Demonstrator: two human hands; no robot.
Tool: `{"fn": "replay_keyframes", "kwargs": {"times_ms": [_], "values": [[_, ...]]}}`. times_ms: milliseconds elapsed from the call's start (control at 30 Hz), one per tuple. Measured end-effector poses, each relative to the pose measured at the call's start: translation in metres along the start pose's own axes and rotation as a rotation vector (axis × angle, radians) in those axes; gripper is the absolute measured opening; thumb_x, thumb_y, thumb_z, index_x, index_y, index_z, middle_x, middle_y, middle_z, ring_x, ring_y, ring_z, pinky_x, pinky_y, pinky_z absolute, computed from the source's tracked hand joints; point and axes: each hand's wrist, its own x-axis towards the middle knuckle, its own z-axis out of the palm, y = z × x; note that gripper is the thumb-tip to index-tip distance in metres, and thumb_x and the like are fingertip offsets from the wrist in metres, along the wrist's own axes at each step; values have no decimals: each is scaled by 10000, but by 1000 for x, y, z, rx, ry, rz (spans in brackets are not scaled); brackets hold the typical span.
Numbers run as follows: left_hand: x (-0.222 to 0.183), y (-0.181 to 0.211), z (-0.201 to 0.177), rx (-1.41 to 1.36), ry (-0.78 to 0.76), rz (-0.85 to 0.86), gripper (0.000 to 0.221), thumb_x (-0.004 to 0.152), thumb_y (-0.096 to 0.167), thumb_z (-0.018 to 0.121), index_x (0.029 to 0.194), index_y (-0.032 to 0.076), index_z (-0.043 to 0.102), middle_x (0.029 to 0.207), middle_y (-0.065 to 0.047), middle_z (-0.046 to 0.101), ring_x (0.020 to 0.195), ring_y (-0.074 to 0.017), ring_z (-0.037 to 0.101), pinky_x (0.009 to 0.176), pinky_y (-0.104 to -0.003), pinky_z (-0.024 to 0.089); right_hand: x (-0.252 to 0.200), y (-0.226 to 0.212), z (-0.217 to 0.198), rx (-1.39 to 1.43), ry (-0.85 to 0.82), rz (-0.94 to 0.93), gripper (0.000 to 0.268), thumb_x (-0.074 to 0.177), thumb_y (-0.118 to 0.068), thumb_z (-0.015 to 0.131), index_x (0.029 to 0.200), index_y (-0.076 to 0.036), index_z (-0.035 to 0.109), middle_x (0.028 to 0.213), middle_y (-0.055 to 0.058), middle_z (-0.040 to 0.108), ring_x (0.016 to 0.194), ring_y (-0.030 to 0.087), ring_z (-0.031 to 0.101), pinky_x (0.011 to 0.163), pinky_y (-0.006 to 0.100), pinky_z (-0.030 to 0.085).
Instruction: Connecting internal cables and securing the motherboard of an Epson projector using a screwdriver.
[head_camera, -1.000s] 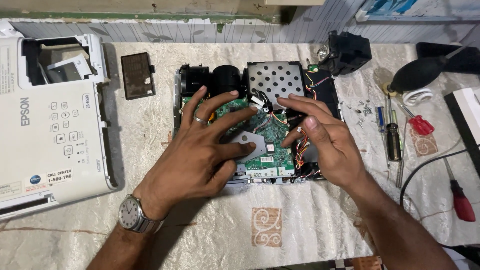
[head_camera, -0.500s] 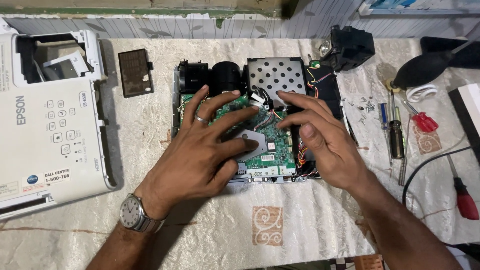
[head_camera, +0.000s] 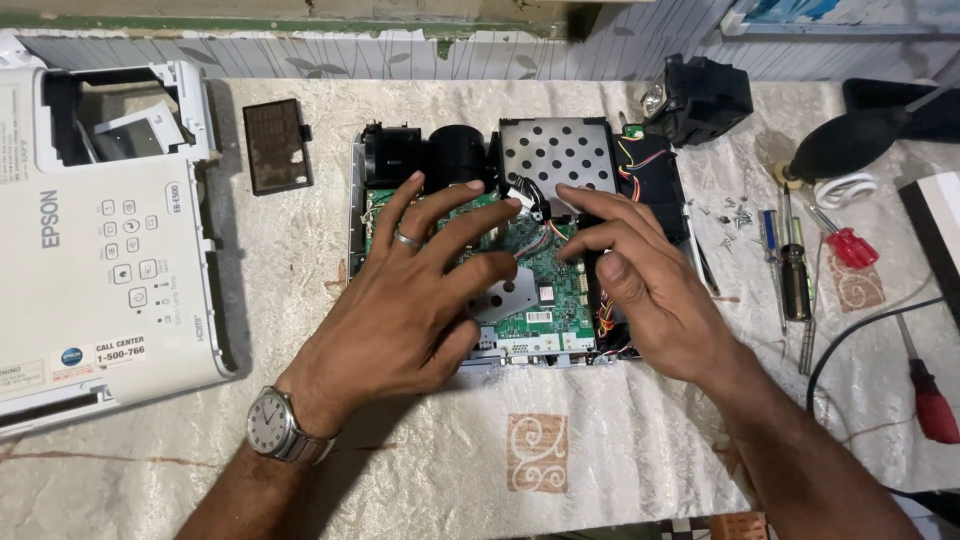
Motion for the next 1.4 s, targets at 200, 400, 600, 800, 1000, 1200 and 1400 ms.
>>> {"fn": "replay_keyframes", "kwargs": {"times_ms": [200, 400, 600, 800, 1000, 1200, 1400], "values": [[0, 0, 0, -17, 0, -8, 278, 846, 205, 468, 1043, 111, 639, 1458, -160, 547, 1450, -423, 354, 1220, -693, 115, 1, 0, 1, -22, -22, -16, 630, 1087, -502, 244, 1134, -73, 702, 1554, 181, 495, 1479, 360, 400, 1222, 548, 274], [-1, 0, 1, -16, 36, -25, 333, 866, 161, 452, 1138, 65, 618, 1438, -170, 558, 1442, -414, 374, 1227, -687, 138, 1, 0, 1, -52, -43, -50, 600, 1096, -448, 265, 1350, -46, 630, 1602, 167, 434, 1505, 351, 350, 1256, 551, 258], [-1, -1, 1, -24, 41, -39, 372, 866, 151, 457, 1198, 79, 608, 1425, -156, 564, 1438, -402, 380, 1235, -679, 137, 0, 4, 1, -3, -11, -11, 672, 1089, -523, 223, 1410, -49, 576, 1591, 177, 465, 1501, 347, 392, 1245, 539, 253], [-2, 0, 3, -1, 27, -22, 367, 887, 170, 470, 1212, 75, 613, 1402, -154, 583, 1417, -404, 406, 1231, -671, 151, 0, 5, 1, 5, 46, 12, 715, 1090, -557, 188, 1197, -70, 701, 1522, 186, 546, 1450, 355, 478, 1213, 541, 295], [-3, -1, 4, 38, 8, -21, 332, 911, 199, 474, 1170, 85, 647, 1390, -148, 592, 1411, -390, 412, 1229, -665, 153, 0, 0, 1, 15, 117, 52, 729, 1083, -548, 206, 1087, -50, 738, 1487, 161, 583, 1420, 333, 504, 1179, 491, 345], [-3, 0, 2, 19, 19, -2, 316, 884, 158, 506, 1134, 75, 680, 1409, -146, 577, 1409, -402, 403, 1233, -660, 154, 0, -3, 1, -36, 89, 35, 730, 1084, -512, 201, 1189, -24, 733, 1515, 156, 551, 1432, 327, 476, 1176, 484, 349], [-5, -1, 4, 4, 33, 3, 311, 902, 151, 486, 1125, 86, 692, 1395, -138, 586, 1407, -397, 415, 1232, -662, 147, -1, -3, 3, -55, 87, 58, 735, 1076, -526, 192, 1199, -45, 734, 1509, 152, 562, 1427, 325, 480, 1167, 488, 347]]}}
